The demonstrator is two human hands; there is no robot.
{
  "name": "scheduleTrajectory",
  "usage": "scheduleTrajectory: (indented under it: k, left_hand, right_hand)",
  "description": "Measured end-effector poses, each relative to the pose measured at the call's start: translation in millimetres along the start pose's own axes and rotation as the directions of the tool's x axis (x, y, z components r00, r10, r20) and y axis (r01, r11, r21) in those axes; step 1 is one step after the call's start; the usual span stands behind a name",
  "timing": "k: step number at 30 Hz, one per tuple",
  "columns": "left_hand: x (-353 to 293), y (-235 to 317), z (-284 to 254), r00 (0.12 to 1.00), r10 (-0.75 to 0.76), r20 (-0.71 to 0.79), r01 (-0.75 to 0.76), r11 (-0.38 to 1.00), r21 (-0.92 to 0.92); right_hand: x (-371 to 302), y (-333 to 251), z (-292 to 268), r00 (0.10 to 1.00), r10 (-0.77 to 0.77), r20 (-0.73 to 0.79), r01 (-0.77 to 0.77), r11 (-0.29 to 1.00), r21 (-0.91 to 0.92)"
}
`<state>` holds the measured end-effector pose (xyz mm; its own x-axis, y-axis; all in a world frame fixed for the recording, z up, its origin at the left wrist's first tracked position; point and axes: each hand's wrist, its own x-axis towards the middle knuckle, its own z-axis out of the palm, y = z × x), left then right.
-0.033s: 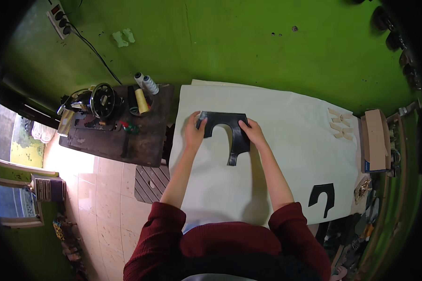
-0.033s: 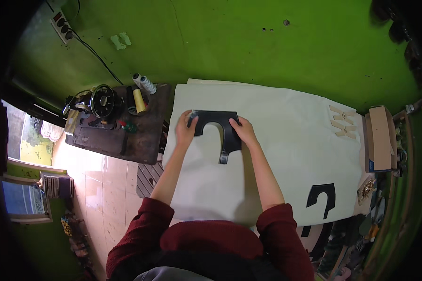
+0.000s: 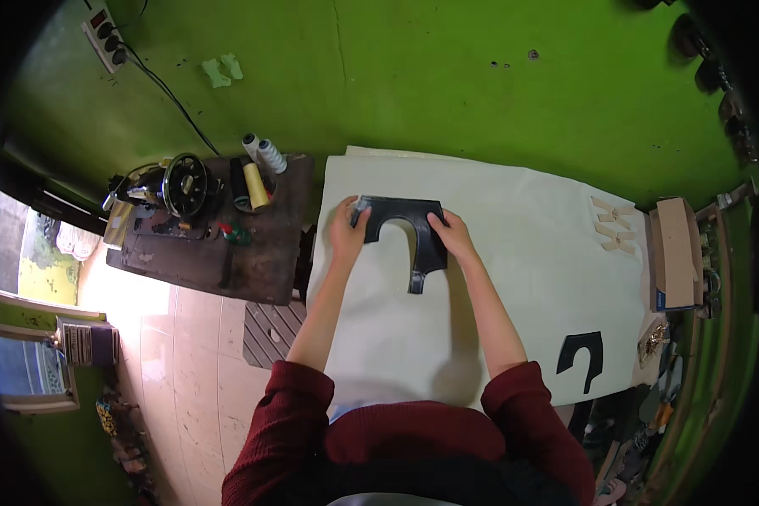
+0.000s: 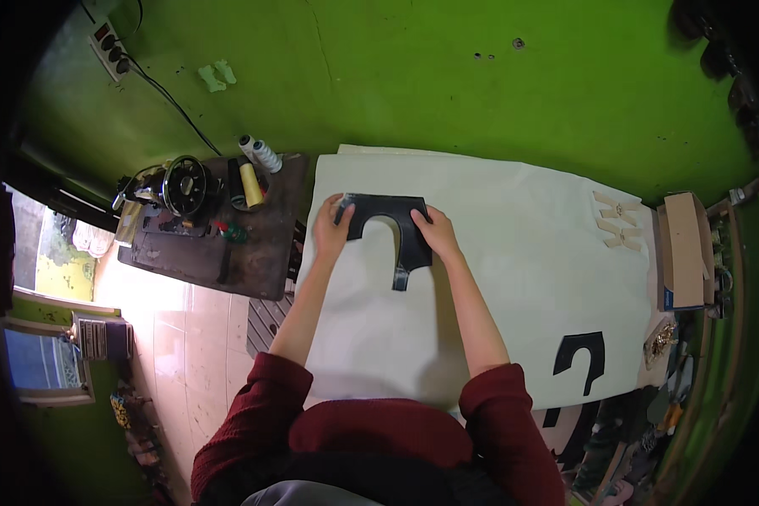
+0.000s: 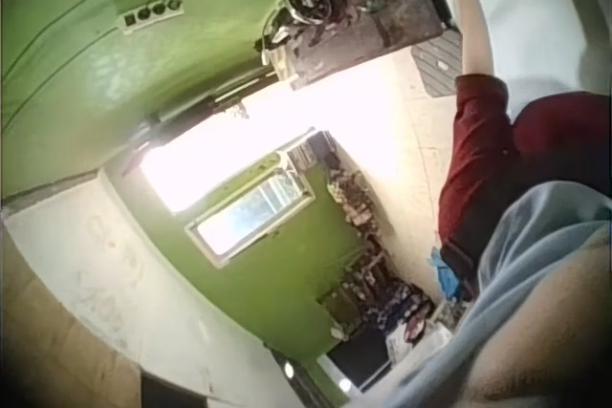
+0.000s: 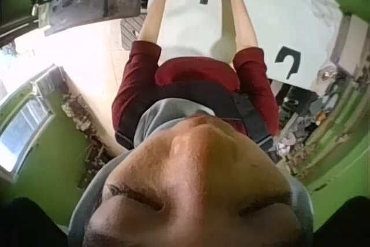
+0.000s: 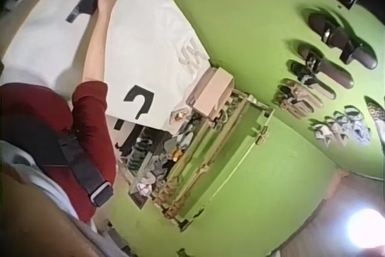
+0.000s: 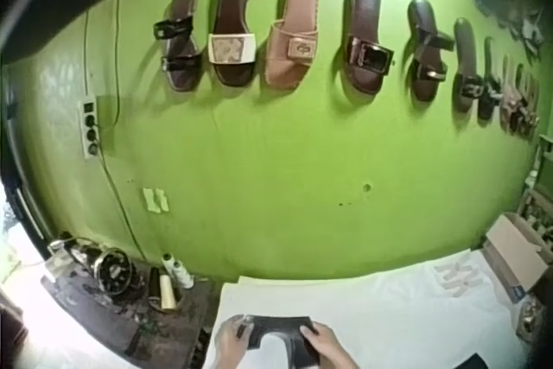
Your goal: Arranging and organizing black leather shoe upper components on a white work surface in a workshop.
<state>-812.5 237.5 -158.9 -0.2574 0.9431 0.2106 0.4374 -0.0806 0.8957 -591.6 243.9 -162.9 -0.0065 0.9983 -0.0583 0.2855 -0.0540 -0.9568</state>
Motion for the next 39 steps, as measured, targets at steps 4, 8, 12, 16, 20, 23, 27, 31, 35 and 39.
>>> scheduleTrajectory:
  k: [4,8,12,16,20,23,27,31,35,39]
  left_hand:
    - [65.5,-31.4,-9.8,0.999,0.027,0.026,-0.023,0.992,-0.125]
    - [102.7,-71.7,-8.8,0.998,-0.035,0.045,0.038,0.997,-0.062]
    - [103.0,-75.4,3.3,0.994,-0.103,0.024,0.1,0.99,0.096]
    - [101.3,-78.2,2.8,0.992,-0.127,-0.022,0.128,0.99,0.052]
    - [101.6,-78.6,2.8,0.993,-0.105,-0.055,0.107,0.994,0.036]
    - [101.1,-71.0,8.4,0.993,-0.097,-0.074,0.103,0.992,0.076]
    - [103.0,-73.4,3.7,0.993,0.055,-0.107,-0.035,0.983,0.181]
    - [99.6,-62.0,7.9,0.998,-0.053,-0.026,0.057,0.98,0.19]
    - [96.4,-55.3,7.1,0.998,-0.018,-0.056,0.031,0.971,0.239]
    - [92.8,-49.7,8.8,0.969,0.105,-0.224,-0.016,0.931,0.364]
  right_hand:
    - [48.7,-9.7,39.4,0.988,-0.11,-0.106,0.093,0.984,-0.15]
    - [82.7,-3.1,67.4,0.942,-0.233,-0.242,0.108,0.892,-0.438]
    - [89.8,11.9,66.8,0.939,-0.21,-0.273,0.04,0.854,-0.518]
    - [92.5,15.5,73.4,0.942,-0.179,-0.283,-0.002,0.841,-0.541]
    - [94.6,11.5,76.1,0.94,-0.19,-0.284,-0.007,0.821,-0.571]
    - [98.2,13.8,73.0,0.936,-0.207,-0.284,-0.004,0.802,-0.597]
    - [101.0,17.3,78.6,0.922,-0.257,-0.289,0.023,0.783,-0.621]
    - [103.3,24.7,68.8,0.915,-0.267,-0.302,0.042,0.808,-0.587]
    - [100.7,20.3,67.9,0.936,-0.265,-0.234,0.075,0.797,-0.6]
    - [95.2,12.6,72.4,0.904,-0.32,-0.284,0.041,0.726,-0.687]
